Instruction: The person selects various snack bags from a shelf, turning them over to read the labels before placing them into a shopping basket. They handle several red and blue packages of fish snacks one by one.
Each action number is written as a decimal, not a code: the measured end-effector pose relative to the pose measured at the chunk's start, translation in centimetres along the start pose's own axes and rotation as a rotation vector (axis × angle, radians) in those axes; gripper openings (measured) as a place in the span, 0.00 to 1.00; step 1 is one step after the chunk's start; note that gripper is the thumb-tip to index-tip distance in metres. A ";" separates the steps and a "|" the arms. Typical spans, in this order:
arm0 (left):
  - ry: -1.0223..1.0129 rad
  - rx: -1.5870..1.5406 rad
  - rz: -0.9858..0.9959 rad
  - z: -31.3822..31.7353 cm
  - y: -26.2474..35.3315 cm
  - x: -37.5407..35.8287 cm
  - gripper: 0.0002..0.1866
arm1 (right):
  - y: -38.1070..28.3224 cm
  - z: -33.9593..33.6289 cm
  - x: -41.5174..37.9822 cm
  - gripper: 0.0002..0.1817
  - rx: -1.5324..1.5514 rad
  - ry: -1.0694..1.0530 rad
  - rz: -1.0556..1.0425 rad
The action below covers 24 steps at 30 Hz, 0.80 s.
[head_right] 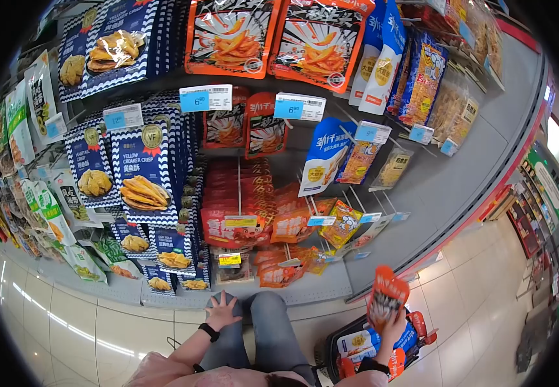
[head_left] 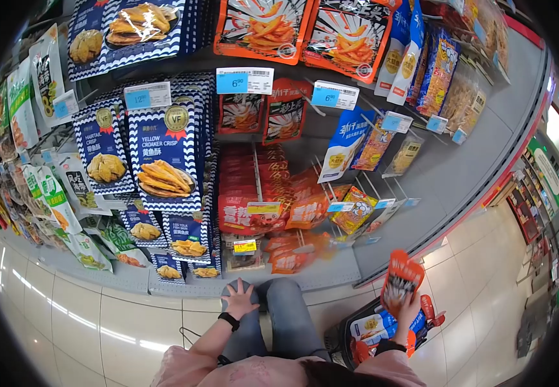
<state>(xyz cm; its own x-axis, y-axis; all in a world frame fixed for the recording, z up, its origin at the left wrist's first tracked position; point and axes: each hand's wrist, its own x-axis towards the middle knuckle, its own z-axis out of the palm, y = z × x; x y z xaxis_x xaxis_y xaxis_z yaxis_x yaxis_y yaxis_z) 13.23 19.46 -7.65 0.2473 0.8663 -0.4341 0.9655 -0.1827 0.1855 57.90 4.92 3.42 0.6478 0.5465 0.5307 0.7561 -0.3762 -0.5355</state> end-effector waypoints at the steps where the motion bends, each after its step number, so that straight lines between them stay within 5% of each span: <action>1: -0.005 0.022 -0.007 0.0 0.1 0.0 0.41 | -2.8 0.0 1.6 0.14 0.145 0.022 -0.073; 8: 0.003 0.051 -0.008 1.5 -0.1 1.0 0.40 | -25.7 4.0 4.1 0.11 0.677 -0.293 -0.207; 16: 0.033 -0.035 -0.021 1.2 -1.6 1.2 0.37 | -41.3 10.8 2.7 0.10 1.262 -0.563 -0.235; 18: -0.051 -0.183 0.123 1.1 -3.3 3.2 0.36 | -43.2 11.3 2.5 0.10 1.321 -0.556 -0.250; 19: -0.005 -0.418 0.198 -1.3 -3.9 3.6 0.31 | -43.9 11.4 2.5 0.10 1.330 -0.558 -0.260; 21: 0.512 -0.695 0.361 -7.2 -4.0 1.9 0.26 | -45.2 11.7 2.6 0.10 1.360 -0.489 -0.265; 22: 0.461 -0.670 0.250 -13.0 -3.4 -0.9 0.22 | -45.7 11.9 2.7 0.10 1.371 -0.491 -0.269; 23: 0.859 -0.757 0.416 -14.5 -3.7 -0.5 0.23 | -46.0 12.1 2.8 0.09 1.383 -0.493 -0.272; 24: 0.998 -0.776 0.427 -18.1 -3.2 -2.0 0.23 | -46.2 12.4 2.9 0.09 1.394 -0.494 -0.272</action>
<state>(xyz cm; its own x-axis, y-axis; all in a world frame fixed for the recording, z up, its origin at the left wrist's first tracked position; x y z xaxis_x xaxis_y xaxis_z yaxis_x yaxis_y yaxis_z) 8.16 26.76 8.60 0.0300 0.8358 0.5481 0.4496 -0.5011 0.7394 23.63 33.14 21.57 0.1955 0.7778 0.5974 -0.0313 0.6138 -0.7888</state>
